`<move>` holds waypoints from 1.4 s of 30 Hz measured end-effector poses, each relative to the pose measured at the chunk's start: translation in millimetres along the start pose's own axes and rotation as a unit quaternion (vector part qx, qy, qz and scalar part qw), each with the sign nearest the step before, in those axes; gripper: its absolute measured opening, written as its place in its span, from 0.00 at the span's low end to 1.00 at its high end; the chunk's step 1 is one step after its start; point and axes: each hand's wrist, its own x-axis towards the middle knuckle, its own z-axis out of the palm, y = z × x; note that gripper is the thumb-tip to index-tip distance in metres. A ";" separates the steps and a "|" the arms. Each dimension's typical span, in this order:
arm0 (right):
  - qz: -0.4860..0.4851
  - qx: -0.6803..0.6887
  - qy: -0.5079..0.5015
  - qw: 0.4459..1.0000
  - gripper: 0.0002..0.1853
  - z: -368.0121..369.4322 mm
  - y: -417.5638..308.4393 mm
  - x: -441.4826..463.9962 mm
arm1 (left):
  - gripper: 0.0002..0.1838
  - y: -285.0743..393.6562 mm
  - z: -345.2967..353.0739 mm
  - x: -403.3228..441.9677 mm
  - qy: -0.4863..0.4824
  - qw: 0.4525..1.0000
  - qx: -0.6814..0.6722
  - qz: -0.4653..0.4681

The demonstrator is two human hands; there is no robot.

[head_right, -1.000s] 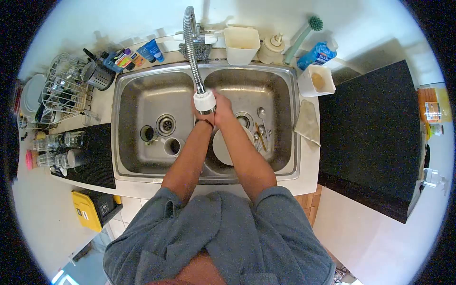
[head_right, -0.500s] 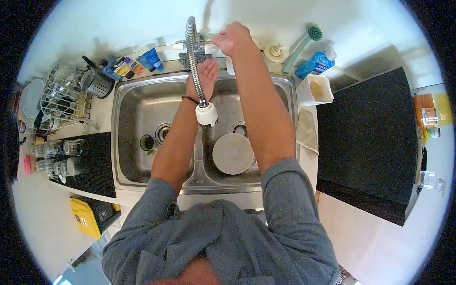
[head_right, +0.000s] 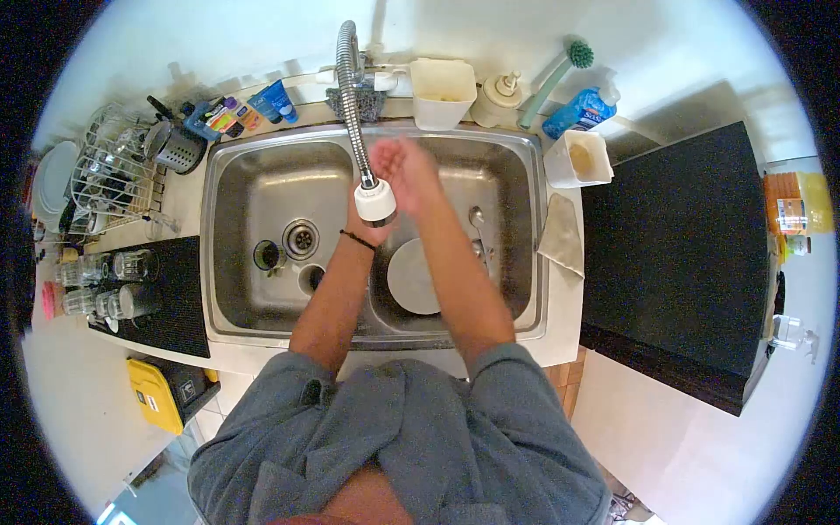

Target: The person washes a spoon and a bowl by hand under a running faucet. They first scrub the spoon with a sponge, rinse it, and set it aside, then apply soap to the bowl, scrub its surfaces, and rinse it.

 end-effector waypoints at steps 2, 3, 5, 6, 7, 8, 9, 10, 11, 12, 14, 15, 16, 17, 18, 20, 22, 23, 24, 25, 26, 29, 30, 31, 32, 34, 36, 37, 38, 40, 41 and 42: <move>-0.009 0.058 0.040 0.997 0.16 -5.4 33.9 -16.7 | 0.22 -3.9 -41.6 -1.3 0.020 0.999 0.015 0.021; -0.027 0.087 0.075 0.993 0.15 -0.6 46.2 -26.9 | 0.22 -5.8 -32.2 -10.7 0.067 0.996 0.039 0.041; -0.075 0.148 0.077 0.983 0.11 -0.9 64.6 -42.1 | 0.22 -12.1 -18.2 -22.1 0.161 0.979 0.089 0.089; -0.073 0.113 0.075 0.988 0.12 -4.7 72.1 -43.3 | 0.22 -12.2 -25.5 -23.2 0.176 0.969 0.134 0.106; -0.072 0.078 0.073 0.992 0.14 -7.6 78.5 -42.8 | 0.23 -10.0 -32.5 -23.8 0.189 0.958 0.179 0.123; -0.073 0.043 0.070 0.994 0.15 -10.8 83.5 -43.1 | 0.23 -9.3 -38.8 -25.3 0.200 0.944 0.224 0.138; -0.060 0.055 0.080 0.993 0.15 -1.6 77.4 -50.5 | 0.25 -8.2 -28.5 -29.2 0.243 0.919 0.276 0.142; -0.066 0.053 0.087 0.993 0.15 0.5 76.2 -53.1 | 0.24 -9.3 -24.4 -31.5 0.236 0.900 0.330 0.161; -0.071 0.050 0.095 0.992 0.16 2.8 74.8 -54.1 | 0.24 -10.4 -20.8 -33.3 0.228 0.877 0.383 0.179; -0.076 0.048 0.102 0.991 0.16 4.4 74.3 -54.7 | 0.23 -11.6 -19.8 -34.7 0.219 0.851 0.436 0.197; -0.089 0.056 0.123 0.987 0.17 7.2 73.7 -56.1 | 0.22 -16.2 -34.7 -27.5 0.201 0.879 0.382 0.203; -0.093 0.059 0.135 0.985 0.17 6.1 75.4 -56.5 | 0.22 -17.4 -37.9 -25.9 0.193 0.892 0.353 0.205; -0.095 0.057 0.131 0.985 0.17 4.0 77.8 -57.6 | 0.21 -17.4 -42.3 -26.1 0.201 0.877 0.384 0.209; -0.098 0.054 0.127 0.986 0.18 2.2 78.9 -57.9 | 0.21 -16.8 -46.2 -25.5 0.208 0.860 0.414 0.213; -0.101 0.050 0.121 0.986 0.18 1.4 79.1 -57.9 | 0.21 -15.7 -40.2 -28.2 0.213 0.843 0.444 0.217; -0.101 0.050 0.116 0.987 0.18 -0.1 79.7 -58.4 | 0.22 -17.7 -27.9 -35.0 0.204 0.875 0.392 0.197; -0.101 0.048 0.110 0.988 0.18 -3.4 80.6 -56.3 | 0.21 -17.3 -31.6 -33.0 0.204 0.856 0.428 0.204; -0.100 0.047 0.106 0.988 0.18 -4.9 80.7 -54.8 | 0.21 -17.9 -33.2 -32.2 0.199 0.863 0.416 0.206; -0.100 0.046 0.101 0.989 0.18 -4.3 80.2 -55.1 | 0.21 -18.9 -32.4 -31.5 0.194 0.870 0.403 0.208; -0.101 0.050 0.102 0.988 0.18 -3.6 80.1 -55.9 | 0.21 -19.5 -31.8 -31.8 0.189 0.876 0.390 0.210; -0.103 0.054 0.103 0.988 0.17 -2.7 79.8 -56.3 | 0.21 -19.3 -31.4 -32.7 0.188 0.867 0.410 0.212; -0.107 0.058 0.109 0.987 0.16 3.7 77.1 -60.8 | 0.21 -17.9 -24.8 -36.4 0.189 0.850 0.440 0.218; -0.108 0.057 0.111 0.986 0.16 5.3 76.6 -62.2 | 0.21 -18.1 -24.7 -36.5 0.193 0.853 0.432 0.218; -0.103 0.056 0.115 0.986 0.15 6.8 75.9 -63.8 | 0.21 -18.2 -24.6 -36.2 0.196 0.856 0.425 0.219; -0.099 0.054 0.118 0.987 0.15 8.2 75.5 -65.4 | 0.21 -17.4 -24.7 -36.3 0.198 0.853 0.431 0.217; -0.096 0.052 0.118 0.987 0.14 7.1 76.7 -64.2 | 0.22 -15.8 -28.0 -35.6 0.202 0.847 0.443 0.213; -0.100 0.051 0.111 0.987 0.14 7.1 78.1 -62.2 | 0.22 -14.8 -29.1 -34.0 0.206 0.841 0.451 0.216; -0.099 0.046 0.116 0.987 0.14 7.8 77.8 -62.9 | 0.22 -14.3 -28.6 -33.6 0.207 0.839 0.454 0.218; -0.099 0.040 0.120 0.987 0.14 8.1 77.2 -64.0 | 0.22 -14.4 -28.3 -33.9 0.205 0.847 0.442 0.213; -0.098 0.042 0.120 0.987 0.14 8.5 77.2 -64.3 | 0.22 -13.9 -17.0 -38.3 0.199 0.862 0.419 0.204; -0.098 0.049 0.116 0.987 0.14 9.1 77.4 -63.7 | 0.22 -13.0 -20.5 -36.3 0.193 0.857 0.427 0.213; -0.097 0.057 0.112 0.987 0.14 8.9 78.2 -62.9 | 0.23 -12.0 -25.2 -33.9 0.188 0.852 0.436 0.221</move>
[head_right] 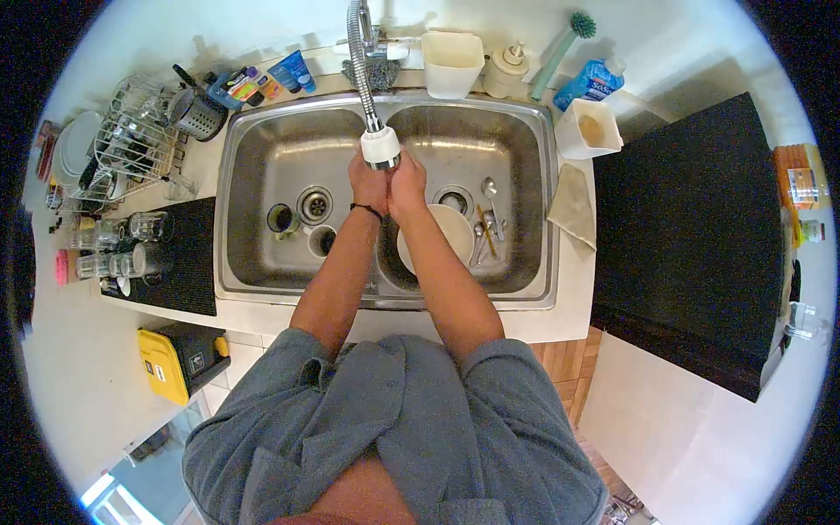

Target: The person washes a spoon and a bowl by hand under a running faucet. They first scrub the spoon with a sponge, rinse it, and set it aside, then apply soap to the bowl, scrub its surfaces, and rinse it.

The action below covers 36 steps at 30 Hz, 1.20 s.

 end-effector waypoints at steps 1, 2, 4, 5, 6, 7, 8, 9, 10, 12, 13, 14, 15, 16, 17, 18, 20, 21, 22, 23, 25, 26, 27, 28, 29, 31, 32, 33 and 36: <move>0.002 0.002 0.003 1.000 0.14 0.1 0.5 1.1 | 0.23 -3.8 -1.5 3.5 -0.002 1.000 0.007 0.012; 0.005 0.003 0.006 1.000 0.14 0.0 0.9 2.1 | 0.22 -8.3 -2.5 5.7 0.002 1.000 -0.009 0.005; 0.007 0.016 0.020 1.000 0.13 1.8 0.9 4.0 | 0.22 -11.0 -1.3 7.8 0.009 0.999 -0.041 -0.008; 0.005 0.027 0.031 0.999 0.13 3.0 0.6 5.4 | 0.22 -11.2 -1.4 10.9 0.000 0.997 -0.067 -0.032; 0.003 0.038 0.042 0.998 0.13 7.5 -2.2 5.4 | 0.22 -13.3 -2.6 15.3 -0.009 0.994 -0.093 -0.056; 0.025 0.064 0.056 0.996 0.13 12.4 -6.4 7.3 | 0.21 -15.1 -3.2 21.1 -0.018 0.989 -0.119 -0.080; 0.046 0.090 0.069 0.992 0.13 17.2 -12.0 10.2 | 0.21 -16.3 -3.0 29.4 -0.032 0.978 -0.163 -0.127; 0.067 0.116 0.082 0.988 0.13 21.7 -17.8 13.3 | 0.20 -14.9 -0.5 39.8 -0.046 0.962 -0.206 -0.172; 0.070 0.075 0.062 0.993 0.13 20.5 -20.3 26.2 | 0.20 -9.1 4.2 49.2 -0.061 0.942 -0.249 -0.217; 0.076 -0.007 0.022 0.997 0.14 22.5 -31.3 67.2 | 0.17 9.6 21.3 72.4 -0.062 0.978 -0.118 -0.158; 0.086 0.080 -0.016 0.993 0.15 30.9 -42.5 88.1 | 0.17 21.5 30.9 84.3 -0.072 0.993 -0.013 -0.093; 0.095 0.165 -0.054 0.980 0.16 39.7 -55.2 103.6 | 0.17 27.5 38.3 96.8 -0.080 0.992 0.093 -0.027; -0.030 -0.074 -0.111 0.991 0.18 48.9 -71.3 105.8 | 0.18 25.7 43.8 113.7 -0.126 0.990 0.057 -0.005; -0.063 -0.137 -0.120 0.981 0.19 63.6 -91.4 108.8 | 0.18 24.0 49.9 131.5 -0.172 0.985 0.020 0.018; -0.096 -0.198 -0.125 0.967 0.20 78.3 -111.6 111.7 | 0.19 25.1 54.0 137.7 -0.175 0.984 -0.036 -0.011; -0.038 -0.086 -0.088 0.992 0.21 95.4 -132.4 121.9 | 0.19 26.5 58.2 143.7 -0.176 0.979 -0.091 -0.041; 0.023 -0.023 -0.048 0.998 0.22 119.6 -161.5 125.7 | 0.21 43.1 69.3 141.5 -0.090 0.946 -0.236 -0.202; 0.024 -0.072 -0.046 0.996 0.22 127.3 -172.4 125.0 | 0.23 48.4 68.4 135.4 -0.105 0.950 -0.210 -0.204; 0.026 -0.122 -0.042 0.991 0.22 131.9 -179.1 125.0 | 0.23 45.2 67.9 136.6 -0.101 0.949 -0.209 -0.212; 0.026 -0.148 -0.040 0.988 0.22 134.7 -182.1 126.4 | 0.23 40.5 67.8 138.3 -0.098 0.948 -0.209 -0.219; 0.029 -0.201 -0.035 0.979 0.22 138.9 -185.3 131.0 | 0.24 32.5 67.5 143.4 -0.096 0.940 -0.238 -0.226; 0.031 -0.218 -0.034 0.975 0.22 140.6 -186.6 132.9 | 0.23 29.2 69.5 148.0 -0.088 0.936 -0.259 -0.221; 0.035 -0.234 -0.033 0.971 0.22 142.1 -187.2 133.0 | 0.23 25.3 71.2 153.5 -0.080 0.933 -0.278 -0.216; 0.038 -0.249 -0.032 0.967 0.22 143.4 -187.6 132.9 | 0.23 23.5 73.3 158.7 -0.071 0.929 -0.297 -0.210; 0.019 -0.277 -0.034 0.960 0.21 144.1 -187.9 132.1 | 0.17 18.1 71.4 166.0 -0.078 0.916 -0.334 -0.206; -0.020 -0.330 -0.039 0.943 0.19 147.1 -188.9 124.4 | 0.12 4.8 69.5 183.3 -0.082 0.925 -0.309 -0.205; -0.140 -0.467 -0.084 0.869 0.18 137.0 -185.5 137.9 | 0.09 -1.5 67.9 191.2 -0.085 0.929 -0.296 -0.203; -0.255 -0.586 -0.125 0.759 0.17 118.8 -179.0 162.8 | 0.07 -12.9 62.2 198.8 -0.153 0.975 -0.131 -0.089; -0.338 -0.705 -0.127 0.611 0.16 114.3 -169.8 158.8 | 0.07 -18.9 60.1 211.7 -0.171 0.985 -0.035 0.004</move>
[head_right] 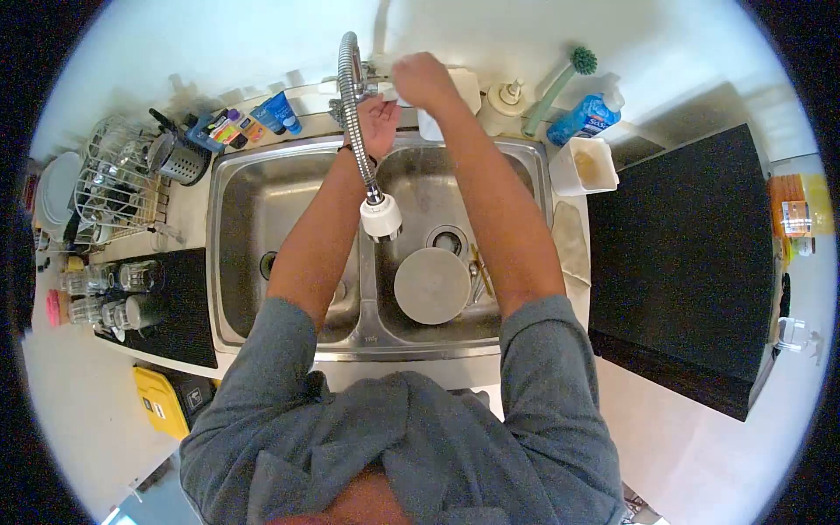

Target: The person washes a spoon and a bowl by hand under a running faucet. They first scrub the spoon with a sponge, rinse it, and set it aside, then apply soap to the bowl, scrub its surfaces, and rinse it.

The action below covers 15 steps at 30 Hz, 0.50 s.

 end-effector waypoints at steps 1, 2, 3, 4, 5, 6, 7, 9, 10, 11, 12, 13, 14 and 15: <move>0.018 -0.015 -0.002 1.000 0.15 0.2 -7.0 -6.7 | 0.08 5.8 2.3 2.2 -0.003 0.997 -0.069 -0.019; 0.017 -0.010 0.025 0.999 0.15 -0.7 -9.0 -9.9 | 0.09 11.6 4.6 4.4 -0.003 0.990 -0.136 -0.038; 0.016 -0.005 0.052 0.999 0.15 -0.7 -11.4 -13.7 | 0.10 14.2 7.4 11.0 0.021 0.956 -0.276 -0.092; 0.016 0.000 0.077 0.997 0.16 -0.2 -13.2 -18.9 | 0.10 15.5 9.3 15.2 0.044 0.899 -0.410 -0.145; 0.047 0.036 0.110 0.992 0.16 3.2 -15.4 -28.4 | 0.10 15.4 10.8 17.0 0.036 0.901 -0.407 -0.147; 0.077 0.070 0.142 0.984 0.17 5.3 -27.0 -43.0 | 0.09 11.6 11.5 19.6 0.028 0.901 -0.406 -0.150; 0.105 0.104 0.174 0.973 0.18 5.1 -35.4 -56.3 | 0.09 6.8 12.6 22.7 0.020 0.902 -0.404 -0.151; 0.129 0.189 0.157 0.961 0.19 22.0 -19.9 -86.9 | 0.13 -6.5 8.4 19.8 -0.015 0.914 -0.356 -0.195; 0.186 0.308 0.135 0.923 0.16 30.3 -19.8 -106.2 | 0.14 -4.4 0.6 7.6 -0.058 0.921 -0.309 -0.229; 0.240 0.422 0.112 0.867 0.13 39.6 -22.1 -125.9 | 0.15 0.7 -9.4 -12.4 -0.102 0.924 -0.259 -0.262; 0.258 0.472 0.095 0.837 0.13 49.4 -21.3 -143.1 | 0.16 6.3 -13.7 -32.5 -0.145 0.922 -0.206 -0.294; 0.278 0.521 0.078 0.803 0.12 60.1 -21.1 -160.7 | 0.17 15.0 -11.6 -55.3 -0.143 0.920 -0.196 -0.307; 0.310 0.589 0.073 0.743 0.13 71.5 -23.6 -176.9 | 0.17 27.1 -8.8 -80.5 -0.140 0.918 -0.186 -0.321; 0.337 0.652 0.067 0.676 0.14 82.9 -27.4 -191.0 | 0.18 33.7 -8.5 -103.9 -0.137 0.916 -0.174 -0.335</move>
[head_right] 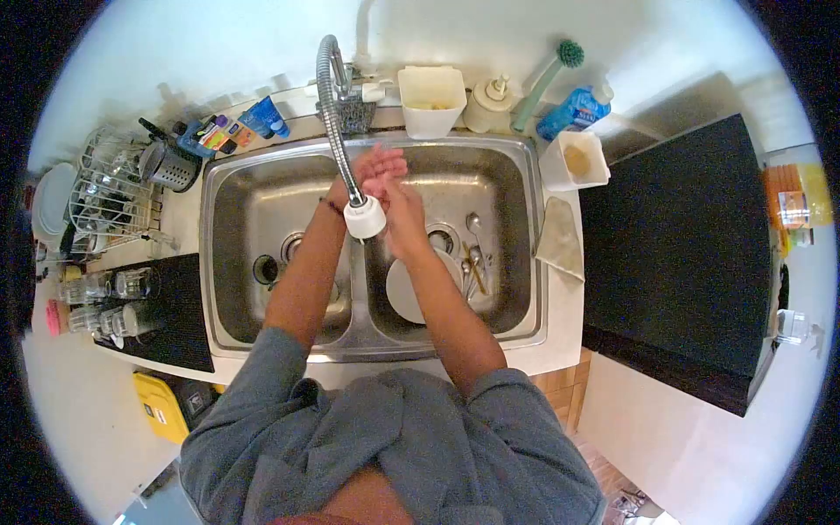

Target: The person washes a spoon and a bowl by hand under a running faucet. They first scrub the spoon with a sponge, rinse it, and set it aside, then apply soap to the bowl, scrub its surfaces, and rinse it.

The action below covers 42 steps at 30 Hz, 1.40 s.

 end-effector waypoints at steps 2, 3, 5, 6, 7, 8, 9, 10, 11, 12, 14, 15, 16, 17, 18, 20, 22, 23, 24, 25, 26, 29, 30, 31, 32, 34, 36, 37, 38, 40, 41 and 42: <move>0.066 0.122 -0.010 0.990 0.13 -0.3 16.8 -14.4 | 0.20 -30.0 -5.8 -31.1 0.002 0.999 -0.025 0.040; 0.083 0.161 -0.017 0.983 0.12 0.6 21.4 -20.9 | 0.22 -42.4 -7.1 -46.1 0.002 0.998 -0.037 0.060; 0.096 0.201 -0.045 0.974 0.11 -1.5 27.1 -28.7 | 0.17 -59.3 20.2 -78.6 0.062 0.991 -0.092 0.079; 0.095 0.202 -0.062 0.973 0.12 -7.1 31.6 -30.8 | 0.15 -64.8 29.6 -89.4 0.094 0.984 -0.121 0.088; 0.094 0.202 -0.079 0.972 0.12 -11.7 36.6 -32.2 | 0.17 -73.1 21.2 -90.8 0.094 0.980 -0.131 0.113; 0.071 0.189 -0.003 0.980 0.13 -10.2 46.0 -30.8 | 0.18 -88.1 2.6 -88.1 0.095 0.976 -0.143 0.137; 0.060 0.182 -0.004 0.982 0.13 -11.5 52.4 -29.6 | 0.20 -103.1 -18.0 -83.7 0.095 0.970 -0.154 0.162; 0.048 0.174 -0.006 0.984 0.13 -13.0 56.6 -28.3 | 0.18 -108.0 -27.3 -84.6 0.075 0.966 -0.172 0.176; 0.038 0.165 -0.007 0.985 0.13 -14.7 60.8 -27.3 | 0.18 -113.4 -34.6 -80.5 0.103 0.962 -0.159 0.198; 0.022 0.175 0.002 0.984 0.14 -14.4 63.0 -25.8 | 0.17 -109.4 -22.2 -79.6 0.131 0.955 -0.146 0.222; -0.013 0.195 0.018 0.981 0.14 -12.0 62.5 -20.6 | 0.15 -100.2 5.5 -82.5 0.197 0.947 -0.086 0.239; -0.010 0.188 0.018 0.982 0.14 -11.9 59.2 -20.1 | 0.14 -99.2 13.5 -81.5 0.207 0.942 -0.061 0.256; -0.006 0.180 0.019 0.983 0.14 -12.4 55.5 -19.8 | 0.14 -97.8 21.2 -79.3 0.217 0.937 -0.036 0.273; -0.003 0.173 0.020 0.985 0.14 -12.9 52.0 -20.0 | 0.13 -97.1 26.6 -77.9 0.226 0.930 -0.012 0.289; -0.009 0.171 0.019 0.985 0.14 -12.8 51.1 -19.5 | 0.13 -97.6 28.7 -77.3 0.232 0.928 -0.006 0.291; -0.022 0.169 0.020 0.985 0.14 -11.1 51.3 -18.9 | 0.13 -98.5 32.6 -76.4 0.242 0.925 0.007 0.293; -0.013 0.148 0.034 0.988 0.14 -7.0 44.2 -28.3 | 0.14 -96.6 40.4 -81.2 0.256 0.926 0.025 0.278; -0.007 0.137 0.041 0.990 0.14 -4.4 40.7 -32.2 | 0.14 -95.0 43.9 -83.4 0.263 0.925 0.034 0.271; -0.011 0.142 0.038 0.989 0.14 -4.6 41.9 -32.0 | 0.14 -95.7 42.1 -83.0 0.257 0.924 0.039 0.280; -0.013 0.146 0.035 0.989 0.14 -4.6 43.4 -31.5 | 0.15 -97.1 38.6 -81.8 0.250 0.923 0.043 0.290; -0.016 0.150 0.032 0.988 0.14 -5.0 44.7 -30.8 | 0.15 -98.2 35.8 -80.4 0.244 0.921 0.048 0.300; -0.008 0.134 0.043 0.990 0.14 -6.7 47.2 -28.0 | 0.15 -100.8 29.7 -76.6 0.253 0.913 0.053 0.316; -0.003 0.130 0.039 0.991 0.14 -6.3 46.2 -28.7 | 0.15 -99.6 32.4 -78.7 0.266 0.911 0.064 0.309; 0.002 0.126 0.034 0.991 0.14 -6.3 44.9 -29.2 | 0.14 -98.2 34.9 -80.9 0.278 0.909 0.074 0.302; 0.006 0.121 0.029 0.992 0.14 -6.0 43.4 -29.4 | 0.14 -96.6 37.8 -82.3 0.291 0.906 0.085 0.294; -0.001 0.124 0.015 0.992 0.14 -5.6 41.8 -28.9 | 0.12 -96.9 36.5 -79.6 0.274 0.908 0.057 0.312; -0.003 0.134 0.008 0.991 0.14 -3.5 40.1 -27.9 | 0.11 -96.5 38.7 -76.1 0.277 0.904 0.042 0.323; -0.001 0.142 0.008 0.990 0.14 -1.9 38.6 -27.1 | 0.11 -95.4 41.4 -74.3 0.288 0.899 0.041 0.326; 0.001 0.150 0.009 0.989 0.13 -0.2 36.7 -25.9 | 0.11 -93.7 43.8 -73.0 0.300 0.895 0.039 0.329; 0.012 0.104 0.018 0.994 0.13 -4.7 41.6 -13.2 | 0.10 -96.1 33.5 -64.8 0.272 0.893 0.055 0.355; 0.016 0.080 0.024 0.996 0.13 -7.0 43.1 -6.1 | 0.09 -96.6 28.6 -59.6 0.257 0.891 0.063 0.368; 0.040 0.107 0.028 0.993 0.14 -8.7 44.3 1.2 | 0.08 -93.7 24.5 -55.5 0.246 0.905 -0.024 0.347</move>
